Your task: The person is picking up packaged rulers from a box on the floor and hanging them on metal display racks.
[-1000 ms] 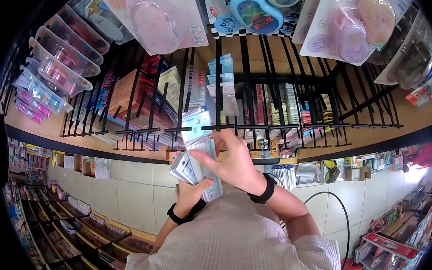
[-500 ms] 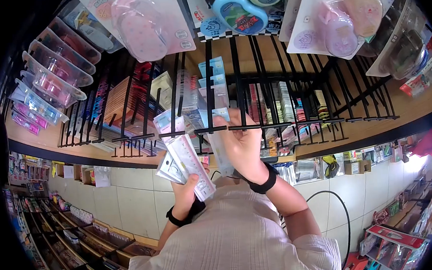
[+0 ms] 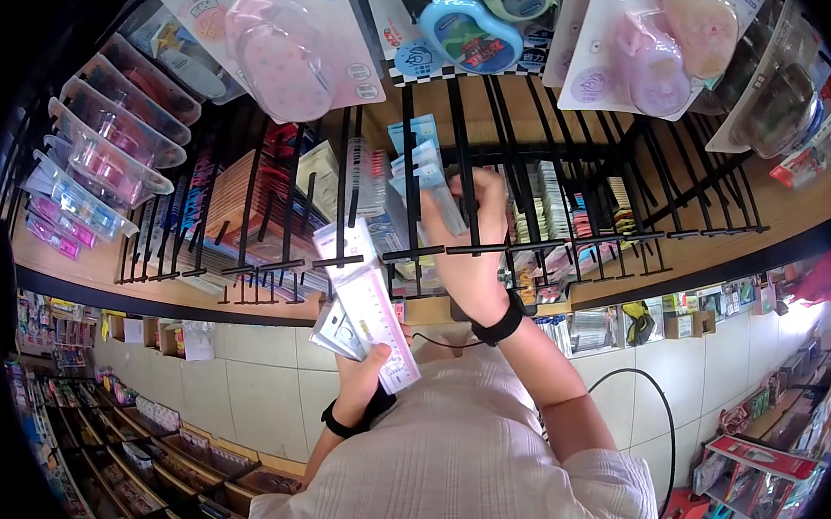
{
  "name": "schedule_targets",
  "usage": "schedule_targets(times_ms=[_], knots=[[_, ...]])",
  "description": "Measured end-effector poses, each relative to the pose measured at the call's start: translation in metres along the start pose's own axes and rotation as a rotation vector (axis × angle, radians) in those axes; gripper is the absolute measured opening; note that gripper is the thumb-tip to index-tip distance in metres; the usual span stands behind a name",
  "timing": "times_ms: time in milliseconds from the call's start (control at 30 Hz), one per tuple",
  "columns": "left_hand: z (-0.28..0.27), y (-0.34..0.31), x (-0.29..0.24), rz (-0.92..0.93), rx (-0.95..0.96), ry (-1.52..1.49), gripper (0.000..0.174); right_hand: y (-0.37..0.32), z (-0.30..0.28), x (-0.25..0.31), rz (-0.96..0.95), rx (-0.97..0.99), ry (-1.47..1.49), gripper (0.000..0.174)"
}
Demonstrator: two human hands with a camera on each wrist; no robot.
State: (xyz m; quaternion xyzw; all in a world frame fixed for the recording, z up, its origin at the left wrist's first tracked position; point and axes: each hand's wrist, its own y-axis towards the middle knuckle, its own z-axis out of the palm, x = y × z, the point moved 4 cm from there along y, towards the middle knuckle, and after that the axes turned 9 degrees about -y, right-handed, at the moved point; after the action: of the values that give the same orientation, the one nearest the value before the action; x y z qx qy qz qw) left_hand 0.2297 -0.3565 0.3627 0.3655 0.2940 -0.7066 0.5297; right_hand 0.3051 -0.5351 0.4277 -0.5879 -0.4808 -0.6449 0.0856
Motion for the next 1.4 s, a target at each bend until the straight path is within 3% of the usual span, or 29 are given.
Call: schedule_targets(times_ms=[33,67,100,167,233,267,400,467,500,600,767,833,967,1133,1233,1300,1400], knots=[[0.002,0.000,0.001,-0.024,0.008,-0.016,0.038,-0.004,-0.004,0.006,-0.160,-0.135,-0.158,0.035],[0.002,-0.001,0.000,-0.024,0.007,-0.017,0.038,-0.014,-0.005,-0.001,-0.146,-0.095,-0.197,0.046],[0.003,-0.001,0.001,-0.053,0.004,-0.014,0.039,-0.028,-0.005,-0.012,0.003,0.011,-0.088,0.039],[0.003,0.002,0.004,-0.078,0.001,-0.016,0.041,-0.039,-0.009,0.022,-0.168,0.224,-0.070,0.035],[0.000,0.002,0.005,0.008,0.000,0.117,0.045,-0.056,-0.003,0.023,0.006,0.510,0.012,0.036],[0.001,0.003,0.005,0.008,0.008,0.143,0.048,-0.061,-0.002,0.025,0.193,0.521,0.117,0.037],[0.006,0.004,0.002,0.075,0.000,0.179,0.049,-0.062,-0.007,0.020,0.239,0.504,0.183,0.035],[0.005,0.004,0.001,0.122,-0.014,0.199,0.048,-0.062,-0.015,0.014,0.168,0.324,0.179,0.030],[0.005,0.004,0.001,0.123,-0.012,0.198,0.048,-0.061,-0.018,0.014,0.167,0.323,0.178,0.030],[0.002,0.002,0.003,0.056,-0.031,0.041,0.042,-0.055,-0.023,0.020,0.246,0.341,0.525,0.016],[0.002,-0.001,0.001,0.053,-0.070,0.051,0.040,-0.040,-0.012,0.011,0.228,0.330,0.505,0.014],[0.001,-0.003,0.000,0.059,-0.093,0.048,0.040,-0.037,-0.011,0.005,0.187,0.295,0.334,0.013],[-0.004,-0.006,0.002,0.065,-0.094,0.063,0.040,-0.037,-0.009,0.010,0.287,0.288,0.474,0.010],[-0.001,-0.008,-0.002,0.076,-0.110,0.074,0.040,-0.036,-0.008,0.006,0.251,0.262,0.448,0.009],[-0.002,-0.010,-0.002,0.082,-0.125,0.070,0.040,-0.038,-0.003,-0.011,0.259,0.348,0.209,0.014],[-0.001,-0.010,-0.001,0.077,-0.119,0.070,0.038,-0.030,0.002,-0.011,0.127,0.211,0.308,0.015],[0.001,-0.011,0.000,0.054,-0.120,0.057,0.038,-0.023,0.004,-0.006,0.168,0.182,0.268,0.016]])
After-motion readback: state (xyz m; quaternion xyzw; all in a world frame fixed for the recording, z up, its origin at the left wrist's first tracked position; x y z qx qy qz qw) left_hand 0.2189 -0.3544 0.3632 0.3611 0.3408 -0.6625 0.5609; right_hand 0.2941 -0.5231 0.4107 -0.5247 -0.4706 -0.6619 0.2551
